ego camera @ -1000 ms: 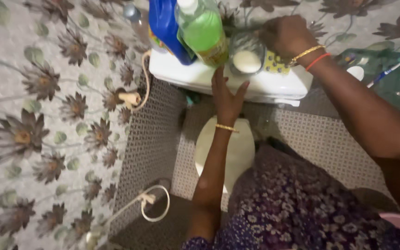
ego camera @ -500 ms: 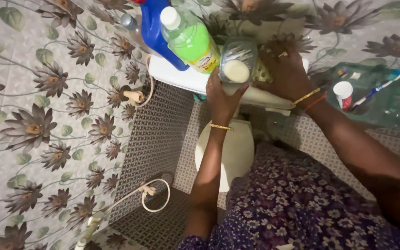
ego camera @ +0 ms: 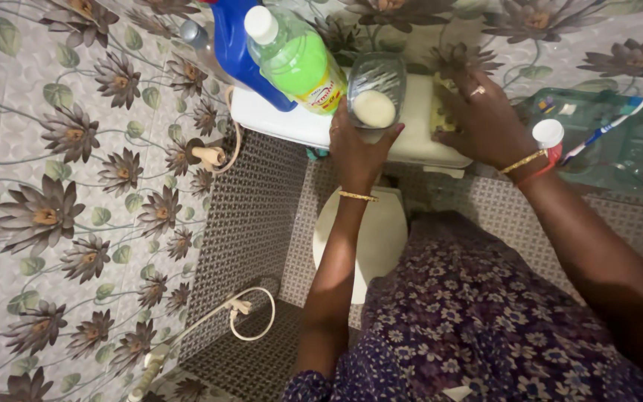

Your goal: The person picks up and rearranges several cleaning liquid bottles on a toilet tank, then handles a container of powder and a sponge to prepare for cleaning the surface.

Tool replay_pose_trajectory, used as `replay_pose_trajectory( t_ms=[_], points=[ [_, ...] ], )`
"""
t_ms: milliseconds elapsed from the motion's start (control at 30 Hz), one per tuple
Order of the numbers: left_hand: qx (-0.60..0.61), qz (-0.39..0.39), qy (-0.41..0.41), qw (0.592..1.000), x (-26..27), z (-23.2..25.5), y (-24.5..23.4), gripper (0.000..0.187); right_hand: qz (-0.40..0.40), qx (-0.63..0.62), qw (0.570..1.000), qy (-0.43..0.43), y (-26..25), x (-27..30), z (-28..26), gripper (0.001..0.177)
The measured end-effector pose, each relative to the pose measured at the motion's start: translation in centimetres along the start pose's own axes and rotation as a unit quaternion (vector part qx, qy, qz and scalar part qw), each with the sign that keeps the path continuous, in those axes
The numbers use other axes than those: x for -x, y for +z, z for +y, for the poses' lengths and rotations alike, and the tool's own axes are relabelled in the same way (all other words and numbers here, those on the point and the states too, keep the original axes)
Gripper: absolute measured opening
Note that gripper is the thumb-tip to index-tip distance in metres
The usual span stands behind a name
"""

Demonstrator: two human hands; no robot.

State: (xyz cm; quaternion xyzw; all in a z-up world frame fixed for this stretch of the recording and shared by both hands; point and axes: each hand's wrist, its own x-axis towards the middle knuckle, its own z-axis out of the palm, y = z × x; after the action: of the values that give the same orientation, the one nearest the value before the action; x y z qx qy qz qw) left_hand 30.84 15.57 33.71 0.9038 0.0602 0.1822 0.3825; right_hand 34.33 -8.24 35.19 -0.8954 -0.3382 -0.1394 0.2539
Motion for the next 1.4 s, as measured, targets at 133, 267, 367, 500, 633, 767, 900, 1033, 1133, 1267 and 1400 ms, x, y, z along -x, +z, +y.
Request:
replay_pose_trajectory(
  t_ms=[133, 267, 367, 500, 633, 767, 900, 1033, 1133, 1267, 1400],
  points=[
    [-0.050, 0.030, 0.028, 0.998, 0.2, 0.1, 0.6, 0.116, 0.028, 0.013, 0.999, 0.034, 1.1, 1.3, -0.7, 0.072],
    [-0.076, 0.054, 0.028, 0.995, 0.4, 0.3, 1.6, 0.118, 0.066, 0.011, 0.996, 0.059, 2.2, 2.5, -1.7, 0.072],
    [-0.102, 0.056, 0.015, 0.993, 0.3, 0.5, 2.2, 0.115, 0.067, 0.000, 0.993, 0.101, 2.7, 2.9, -2.3, 0.073],
    [-0.093, 0.057, 0.021, 0.994, 0.4, 0.5, 2.6, 0.105, 0.083, 0.006, 0.989, 0.122, 3.6, 3.0, -2.3, 0.082],
    [-0.083, 0.026, 0.036, 0.996, 0.9, 1.0, 3.4, 0.106, 0.100, 0.014, 0.988, 0.120, 4.5, 3.2, -1.8, 0.085],
    [-0.076, 0.022, 0.051, 0.996, 1.2, 1.8, 3.8, 0.107, 0.095, 0.006, 0.985, 0.144, 5.1, 3.4, -1.7, 0.086],
    [-0.045, -0.018, 0.066, 0.997, 1.2, 2.3, 3.3, 0.109, 0.097, -0.007, 0.984, 0.152, 5.3, 3.7, -1.5, 0.093],
    [0.009, 0.038, 0.096, 0.995, 2.1, 1.1, 2.8, 0.102, 0.106, -0.005, 0.985, 0.138, 5.7, 3.9, -1.2, 0.096],
    [0.066, 0.129, 0.011, 0.989, 2.3, -1.3, 2.6, 0.081, 0.097, -0.002, 0.985, 0.143, 5.9, 4.1, -1.1, 0.098],
    [0.032, 0.252, 0.022, 0.967, -0.9, -5.1, 1.4, 0.080, 0.103, -0.019, 0.985, 0.139, 6.1, 4.2, -0.9, 0.099],
    [0.134, 0.229, 0.026, 0.964, -3.2, -5.8, 0.9, 0.094, 0.107, -0.009, 0.984, 0.141, 6.1, 4.1, -1.1, 0.102]
  ],
)
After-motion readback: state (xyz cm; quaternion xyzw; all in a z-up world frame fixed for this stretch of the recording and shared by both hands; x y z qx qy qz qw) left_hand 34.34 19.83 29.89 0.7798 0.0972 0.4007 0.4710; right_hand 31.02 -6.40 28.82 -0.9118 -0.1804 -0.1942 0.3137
